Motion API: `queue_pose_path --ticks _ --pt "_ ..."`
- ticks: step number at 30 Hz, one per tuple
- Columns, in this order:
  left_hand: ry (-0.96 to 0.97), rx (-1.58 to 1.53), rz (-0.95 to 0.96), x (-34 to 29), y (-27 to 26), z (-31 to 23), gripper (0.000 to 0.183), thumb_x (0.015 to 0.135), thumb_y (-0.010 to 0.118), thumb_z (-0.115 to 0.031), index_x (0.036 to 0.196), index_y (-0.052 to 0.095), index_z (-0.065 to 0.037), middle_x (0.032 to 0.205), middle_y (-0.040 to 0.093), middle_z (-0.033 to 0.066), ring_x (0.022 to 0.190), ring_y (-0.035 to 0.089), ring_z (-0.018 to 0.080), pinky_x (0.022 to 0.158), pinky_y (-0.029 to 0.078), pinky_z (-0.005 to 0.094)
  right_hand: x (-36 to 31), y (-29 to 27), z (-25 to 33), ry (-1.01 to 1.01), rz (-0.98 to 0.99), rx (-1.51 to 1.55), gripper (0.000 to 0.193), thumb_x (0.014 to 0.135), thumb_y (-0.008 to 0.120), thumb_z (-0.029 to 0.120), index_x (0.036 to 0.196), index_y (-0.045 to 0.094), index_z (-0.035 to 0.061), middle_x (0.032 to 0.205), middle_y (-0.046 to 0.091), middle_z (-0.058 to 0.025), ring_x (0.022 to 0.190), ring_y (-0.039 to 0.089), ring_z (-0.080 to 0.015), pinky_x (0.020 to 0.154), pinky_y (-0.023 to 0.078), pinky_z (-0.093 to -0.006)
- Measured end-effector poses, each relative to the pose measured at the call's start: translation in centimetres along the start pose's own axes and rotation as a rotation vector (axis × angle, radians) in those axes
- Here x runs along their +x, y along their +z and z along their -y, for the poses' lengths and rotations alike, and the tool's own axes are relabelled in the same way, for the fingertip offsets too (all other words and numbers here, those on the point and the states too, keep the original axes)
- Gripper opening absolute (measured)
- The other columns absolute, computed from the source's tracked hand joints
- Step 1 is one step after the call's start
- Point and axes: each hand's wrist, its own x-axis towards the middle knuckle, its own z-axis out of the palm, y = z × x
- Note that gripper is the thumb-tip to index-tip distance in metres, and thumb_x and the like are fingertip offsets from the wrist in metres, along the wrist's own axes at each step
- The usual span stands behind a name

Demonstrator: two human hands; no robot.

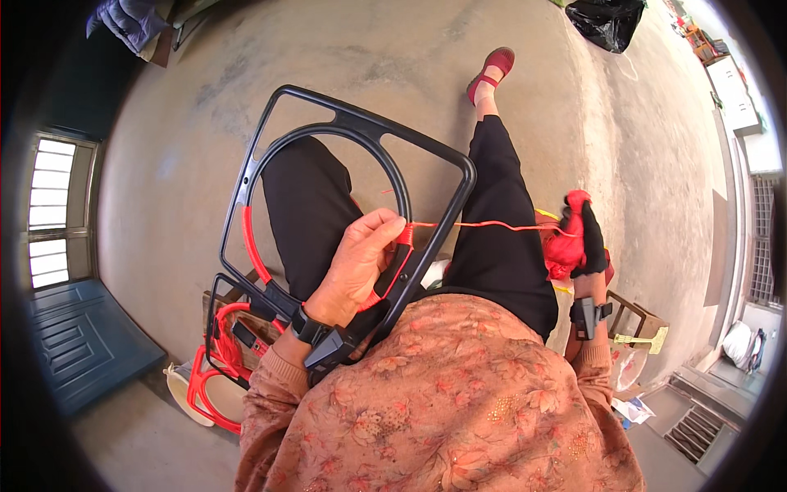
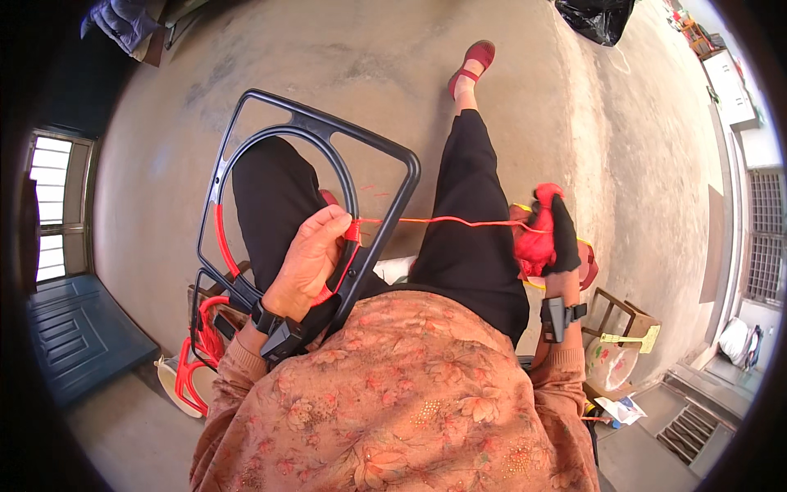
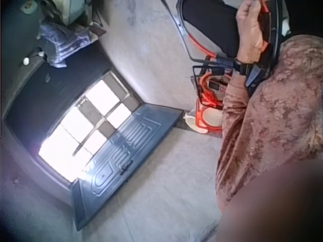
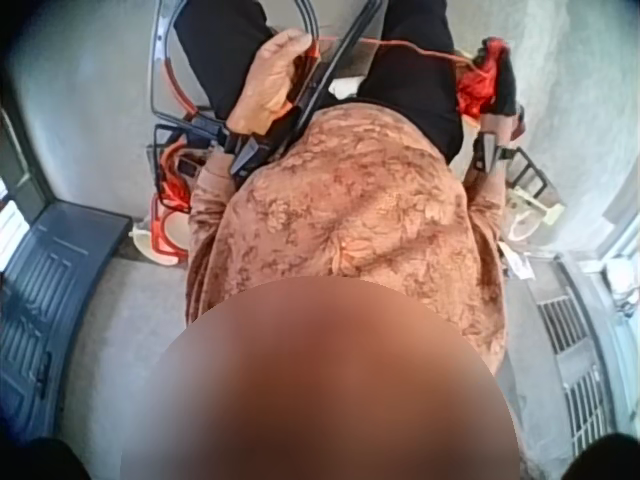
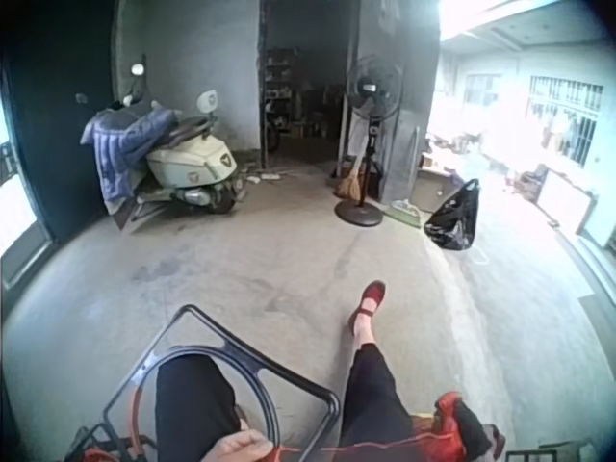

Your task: Wrapping red cord around a black plastic frame

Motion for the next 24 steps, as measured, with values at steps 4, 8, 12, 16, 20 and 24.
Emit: queue_pose_path --ticks 4,8,12,16,20,24 --pt "-0.001 0.048 0.012 0.2 0.0 0.4 0.012 0.093 0.057 -0.014 0.084 0.059 -0.007 0.072 0.058 -0.0028 0.060 0.056 0.0042 0.055 0.049 0.0185 3.5 5.5 -3.7 -0.480 0.023 -0.890 0.031 0.085 0.066 0.018 0.110 0.062 0.0002 0.094 0.066 -0.0057 0.087 0.061 -0.0121 0.077 0.048 -0.0262" --pt "-0.040 0.066 0.107 0.1 0.3 0.5 0.011 0.093 0.056 -0.013 0.087 0.060 -0.004 0.074 0.059 -0.0020 0.064 0.057 0.0037 0.059 0.049 0.0181 3.5 14.1 -6.8 -0.406 0.078 -0.882 0.026 0.088 0.062 0.018 0.108 0.063 0.0013 0.096 0.065 -0.0053 0.088 0.059 -0.0116 0.079 0.047 -0.0267" --pt "-0.121 0.065 0.132 0.0 1.0 0.4 0.019 0.093 0.055 -0.014 0.101 0.061 0.002 0.082 0.060 0.0006 0.075 0.057 0.0061 0.071 0.049 0.0196 -0.1 10.7 -7.3 -0.333 0.853 -1.626 0.053 0.087 0.056 0.011 0.136 0.040 0.0018 0.101 0.059 -0.0084 0.082 0.058 -0.0223 0.079 0.047 -0.0328" --pt "-0.089 0.051 0.086 -0.2 0.3 1.4 0.020 0.093 0.059 -0.017 0.102 0.062 0.001 0.094 0.065 0.0022 0.080 0.061 0.0073 0.075 0.049 0.0200 -1.3 18.2 -8.2 0.239 0.857 -0.543 0.049 0.087 0.055 0.012 0.133 0.042 0.0010 0.098 0.060 -0.0072 0.081 0.058 -0.0200 0.075 0.048 -0.0330" --pt "-0.047 0.118 0.137 -0.1 -0.6 1.6 0.020 0.092 0.060 -0.016 0.100 0.065 0.002 0.092 0.066 0.0022 0.080 0.059 0.0055 0.072 0.049 0.0197 -1.1 21.9 -7.7 0.605 0.728 0.265 0.046 0.088 0.055 0.012 0.131 0.044 0.0004 0.096 0.060 -0.0064 0.080 0.059 -0.0183 0.072 0.049 -0.0331" --pt "0.061 0.142 0.120 -0.3 0.4 0.8 0.018 0.092 0.060 -0.016 0.096 0.064 0.001 0.088 0.064 0.0001 0.076 0.056 0.0031 0.068 0.047 0.0192 -0.4 21.1 -7.2 0.438 0.915 0.055 0.053 0.086 0.062 0.021 0.131 0.044 -0.0008 0.104 0.060 -0.0089 0.085 0.061 -0.0180 0.075 0.051 -0.0317"
